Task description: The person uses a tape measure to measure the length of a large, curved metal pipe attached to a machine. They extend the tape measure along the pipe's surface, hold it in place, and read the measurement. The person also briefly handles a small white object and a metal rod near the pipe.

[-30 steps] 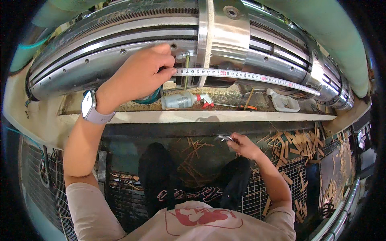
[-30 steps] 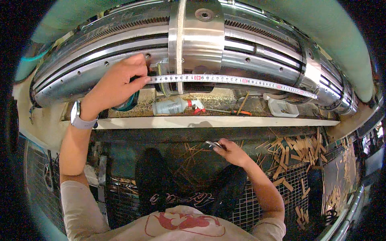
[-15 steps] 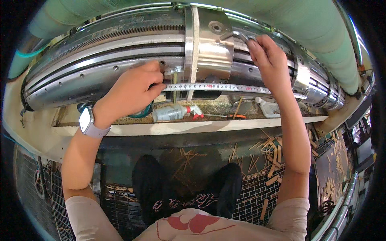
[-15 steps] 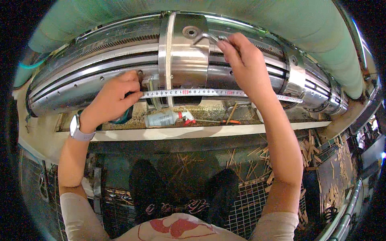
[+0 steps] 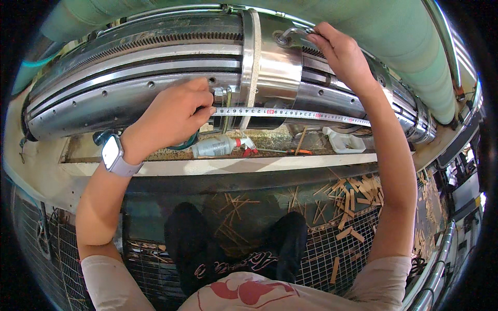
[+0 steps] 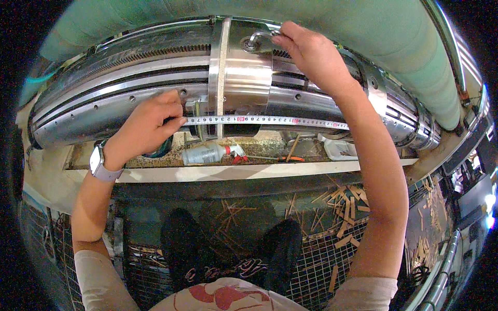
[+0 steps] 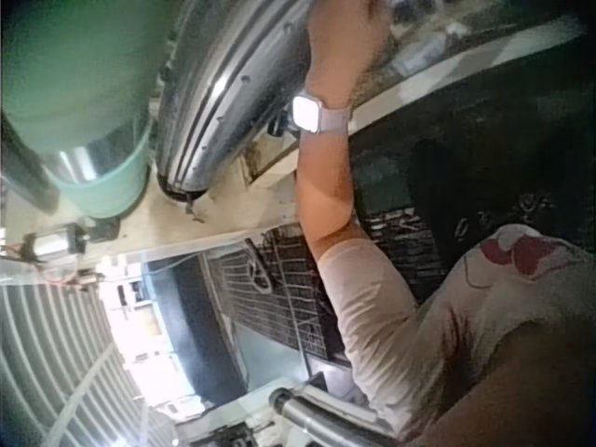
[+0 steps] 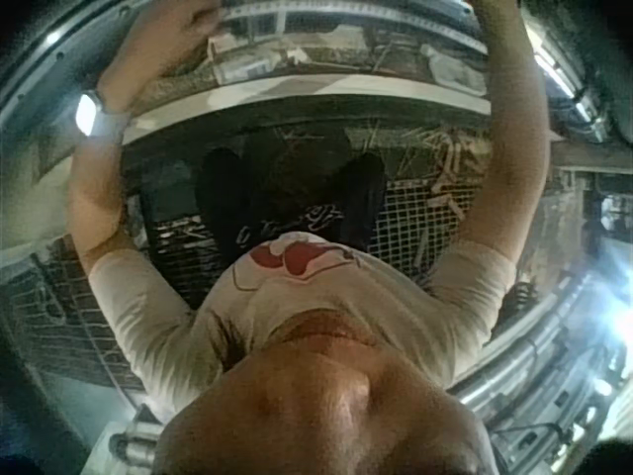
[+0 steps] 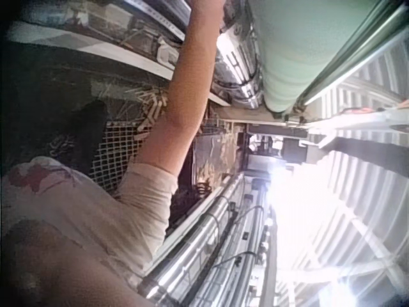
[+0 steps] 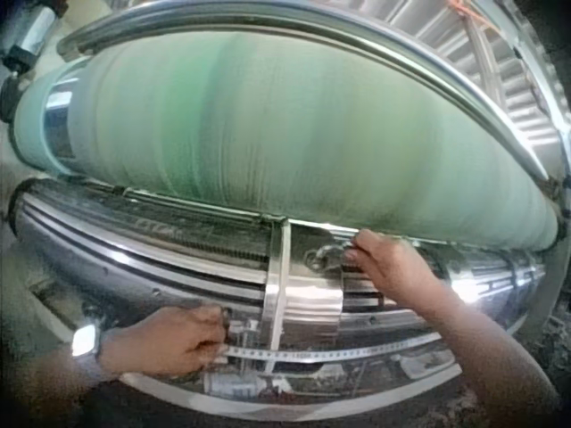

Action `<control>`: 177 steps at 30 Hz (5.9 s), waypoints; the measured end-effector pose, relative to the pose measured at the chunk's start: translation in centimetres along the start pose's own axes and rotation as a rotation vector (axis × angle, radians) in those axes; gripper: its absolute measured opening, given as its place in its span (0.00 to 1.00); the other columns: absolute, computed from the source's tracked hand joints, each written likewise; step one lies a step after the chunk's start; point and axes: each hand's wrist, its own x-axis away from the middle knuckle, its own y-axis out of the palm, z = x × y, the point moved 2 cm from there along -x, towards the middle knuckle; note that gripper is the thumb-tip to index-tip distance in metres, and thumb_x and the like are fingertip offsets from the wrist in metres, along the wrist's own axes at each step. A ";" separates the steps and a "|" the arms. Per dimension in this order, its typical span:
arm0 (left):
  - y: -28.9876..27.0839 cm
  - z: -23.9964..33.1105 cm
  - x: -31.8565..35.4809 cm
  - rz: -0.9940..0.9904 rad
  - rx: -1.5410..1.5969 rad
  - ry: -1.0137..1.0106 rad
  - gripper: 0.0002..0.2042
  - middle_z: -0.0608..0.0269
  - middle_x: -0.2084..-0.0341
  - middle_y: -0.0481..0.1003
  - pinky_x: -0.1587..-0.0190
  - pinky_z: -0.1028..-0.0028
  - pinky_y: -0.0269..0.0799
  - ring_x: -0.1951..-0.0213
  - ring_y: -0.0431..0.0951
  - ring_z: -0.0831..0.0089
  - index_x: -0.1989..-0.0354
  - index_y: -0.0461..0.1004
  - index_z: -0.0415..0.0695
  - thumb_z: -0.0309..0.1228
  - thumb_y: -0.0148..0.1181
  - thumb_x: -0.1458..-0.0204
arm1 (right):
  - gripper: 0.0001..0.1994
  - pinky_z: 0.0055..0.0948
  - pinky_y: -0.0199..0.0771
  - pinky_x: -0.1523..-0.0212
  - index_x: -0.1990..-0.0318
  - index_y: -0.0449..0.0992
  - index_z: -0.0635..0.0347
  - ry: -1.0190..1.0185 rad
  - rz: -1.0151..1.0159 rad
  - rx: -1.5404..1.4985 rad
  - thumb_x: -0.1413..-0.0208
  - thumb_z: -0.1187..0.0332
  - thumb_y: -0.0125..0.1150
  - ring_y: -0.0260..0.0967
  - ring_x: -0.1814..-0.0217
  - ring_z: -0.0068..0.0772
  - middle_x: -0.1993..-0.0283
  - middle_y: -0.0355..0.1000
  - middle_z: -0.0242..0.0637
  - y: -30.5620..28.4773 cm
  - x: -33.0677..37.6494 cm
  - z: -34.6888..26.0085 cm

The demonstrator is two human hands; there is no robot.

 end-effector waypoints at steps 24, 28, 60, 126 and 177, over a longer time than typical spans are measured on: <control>-3.4 -3.2 4.7 0.001 -0.021 -0.118 0.10 0.52 0.79 0.61 0.69 0.65 0.60 0.73 0.62 0.54 0.76 0.60 0.35 0.27 0.53 0.52 | 0.18 0.28 0.56 0.77 0.74 0.64 0.65 0.512 -0.099 -0.259 0.40 0.58 0.45 0.52 0.80 0.28 0.83 0.58 0.35 -0.2 2.7 -0.6; -3.3 -3.7 4.5 -0.022 -0.006 -0.111 0.10 0.51 0.79 0.60 0.69 0.65 0.59 0.73 0.62 0.54 0.77 0.60 0.35 0.27 0.53 0.53 | 0.18 0.28 0.57 0.77 0.74 0.64 0.65 0.518 -0.039 -0.275 0.40 0.58 0.46 0.53 0.80 0.26 0.83 0.58 0.34 0.2 2.9 -1.0; -2.5 -3.5 4.3 0.011 -0.012 -0.010 0.08 0.51 0.77 0.61 0.67 0.64 0.62 0.71 0.65 0.54 0.74 0.61 0.36 0.27 0.53 0.51 | 0.12 0.21 0.43 0.88 0.71 0.60 0.54 0.963 0.311 -2.093 0.38 0.59 0.39 0.40 0.87 0.18 0.83 0.48 0.23 5.5 3.8 -18.3; -3.1 -4.0 4.6 -0.060 0.027 -0.011 0.10 0.56 0.78 0.58 0.67 0.69 0.59 0.73 0.60 0.61 0.75 0.59 0.33 0.25 0.53 0.51 | 0.15 0.36 0.62 0.69 0.66 0.63 0.62 0.256 -0.295 0.035 0.39 0.57 0.42 0.56 0.74 0.49 0.76 0.61 0.50 -2.8 3.6 2.5; -3.7 -4.1 4.2 -0.171 0.037 -0.021 0.11 0.58 0.79 0.54 0.68 0.72 0.57 0.74 0.56 0.66 0.75 0.56 0.34 0.26 0.51 0.50 | 0.10 0.18 0.42 0.92 0.68 0.62 0.59 0.941 -0.019 -1.550 0.40 0.64 0.36 0.41 0.87 0.15 0.83 0.49 0.25 2.6 6.7 -13.9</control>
